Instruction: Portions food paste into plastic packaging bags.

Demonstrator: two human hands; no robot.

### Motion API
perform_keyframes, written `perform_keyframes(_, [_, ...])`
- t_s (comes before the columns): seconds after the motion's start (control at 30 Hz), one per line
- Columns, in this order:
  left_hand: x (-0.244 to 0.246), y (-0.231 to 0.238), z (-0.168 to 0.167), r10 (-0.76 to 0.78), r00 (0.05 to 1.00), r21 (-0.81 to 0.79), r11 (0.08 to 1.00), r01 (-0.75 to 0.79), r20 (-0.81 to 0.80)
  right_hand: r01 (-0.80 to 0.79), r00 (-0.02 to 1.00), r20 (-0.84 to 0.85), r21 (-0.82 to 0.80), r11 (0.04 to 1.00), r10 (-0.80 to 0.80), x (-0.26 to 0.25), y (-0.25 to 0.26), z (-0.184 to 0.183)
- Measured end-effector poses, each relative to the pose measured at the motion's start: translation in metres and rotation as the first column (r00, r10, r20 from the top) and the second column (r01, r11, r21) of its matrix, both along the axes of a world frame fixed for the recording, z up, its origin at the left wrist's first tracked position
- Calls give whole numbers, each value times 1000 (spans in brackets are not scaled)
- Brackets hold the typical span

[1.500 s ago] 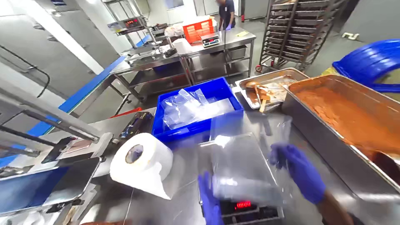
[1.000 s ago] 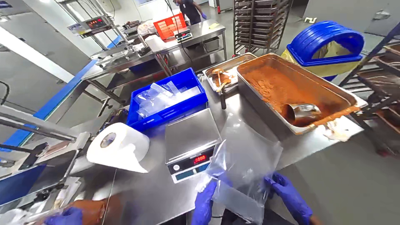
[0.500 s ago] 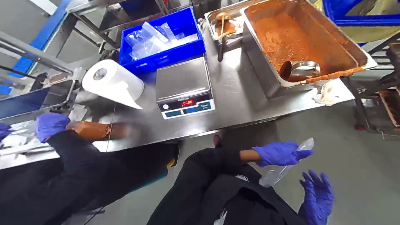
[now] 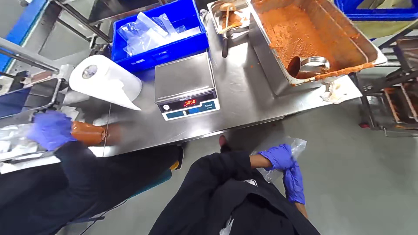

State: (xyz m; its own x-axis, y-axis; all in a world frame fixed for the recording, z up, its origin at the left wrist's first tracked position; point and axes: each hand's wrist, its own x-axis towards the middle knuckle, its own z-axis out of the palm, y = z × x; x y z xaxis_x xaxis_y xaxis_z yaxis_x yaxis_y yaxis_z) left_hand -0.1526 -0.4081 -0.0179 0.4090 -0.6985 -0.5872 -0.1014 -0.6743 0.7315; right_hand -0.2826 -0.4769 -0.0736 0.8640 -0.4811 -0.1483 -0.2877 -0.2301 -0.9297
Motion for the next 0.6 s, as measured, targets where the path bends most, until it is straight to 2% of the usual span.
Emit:
perform_keyframes(0.1, [1, 6, -7, -24, 993, 8, 1000, 23, 116, 20, 995, -99, -18, 1000, -22, 5, -7, -4])
perform_keyframes(0.23, [16, 26, -21, 98, 922, 35, 992, -119, 375, 327, 919, -215, -54, 943, -331, -2, -52, -12])
perform_keyframes(0.3, [17, 29, -30, 155, 923, -18, 987, -159, 351, 360, 905, -210, -85, 929, -370, -5, -59, -12])
perform_keyframes(0.37, [13, 29, -38, 205, 954, -55, 979, -197, 218, 298, 923, -228, -81, 951, -309, 3, -47, -5])
perform_keyframes(0.43, [6, 28, -43, 200, 976, -42, 980, -197, 81, 231, 918, -317, -59, 971, -238, 13, -34, -1])
perform_keyframes(0.5, [1, 31, -47, 195, 974, -52, 980, -190, 113, 172, 909, -371, -80, 982, -190, 17, -29, -1])
perform_keyframes(0.53, [-1, 34, -47, 191, 969, -46, 981, -186, 157, 124, 927, -338, -140, 982, -165, 11, -27, -3])
perform_keyframes(0.6, [1, 34, -42, 159, 958, 11, 986, -166, 237, 134, 989, -25, -310, 941, -149, 1, -23, -7])
